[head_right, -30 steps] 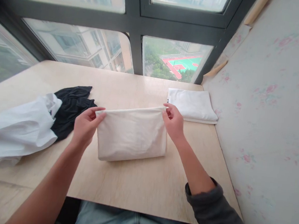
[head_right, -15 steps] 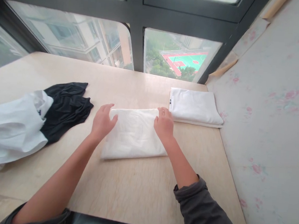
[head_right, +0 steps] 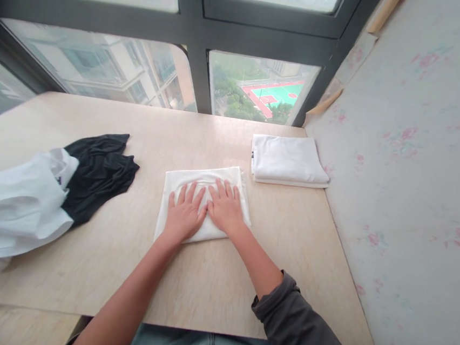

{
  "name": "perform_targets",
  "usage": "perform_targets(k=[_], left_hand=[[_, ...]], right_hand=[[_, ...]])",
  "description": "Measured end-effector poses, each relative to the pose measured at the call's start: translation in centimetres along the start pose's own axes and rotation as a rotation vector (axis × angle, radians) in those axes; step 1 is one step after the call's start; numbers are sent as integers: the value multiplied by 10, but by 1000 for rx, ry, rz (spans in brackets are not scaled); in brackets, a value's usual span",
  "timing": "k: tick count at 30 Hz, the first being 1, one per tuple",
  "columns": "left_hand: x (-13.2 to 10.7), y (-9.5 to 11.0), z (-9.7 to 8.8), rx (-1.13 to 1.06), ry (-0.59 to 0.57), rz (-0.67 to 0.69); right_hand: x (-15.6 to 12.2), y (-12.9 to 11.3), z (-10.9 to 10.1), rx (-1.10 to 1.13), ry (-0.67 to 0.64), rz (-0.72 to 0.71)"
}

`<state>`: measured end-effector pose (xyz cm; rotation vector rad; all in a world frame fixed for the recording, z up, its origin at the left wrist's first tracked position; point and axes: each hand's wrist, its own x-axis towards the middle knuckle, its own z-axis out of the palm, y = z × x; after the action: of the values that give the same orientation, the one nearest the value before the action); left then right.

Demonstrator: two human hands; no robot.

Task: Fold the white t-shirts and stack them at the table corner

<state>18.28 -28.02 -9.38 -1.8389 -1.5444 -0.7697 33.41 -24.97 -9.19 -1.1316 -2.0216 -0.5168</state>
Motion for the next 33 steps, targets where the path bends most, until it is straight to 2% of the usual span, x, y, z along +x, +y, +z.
perform_targets(k=[3,8,11,14,17,20,22,25,27,29,31,33], left_hand=[[-13,7,-4,3,-15,12],[-52,27,-5,19,-32,34],[-72,38,-4,16,-32,53],[-80,45,-4,9,-16,62],[-79,48,-3,-18,11,56],[-78,42,-8,-76,61,44],[-80,29,-15,-125,143,1],[-85,1,-30,-192,229,-186],[-87,-16,-41,-230,140,-378],[-85,-28,-49,-274,-22,-534],[-82,-32,-53,-342,-158,-599],[-77,-32,-52,-404,-218,-617]], right_hand=[[-15,-3,-2,5,10,4],[-60,0,2,24,41,14],[-85,13,5,10,133,118],[-99,28,8,-11,239,242],[-103,37,10,-18,281,248],[-103,39,6,-12,308,244],[-105,39,-1,-5,320,301],[-108,41,-19,2,257,473],[-109,39,-31,14,148,597],[-107,35,-41,28,30,675],[-103,30,-48,35,-50,706],[-100,26,-51,48,-87,734]])
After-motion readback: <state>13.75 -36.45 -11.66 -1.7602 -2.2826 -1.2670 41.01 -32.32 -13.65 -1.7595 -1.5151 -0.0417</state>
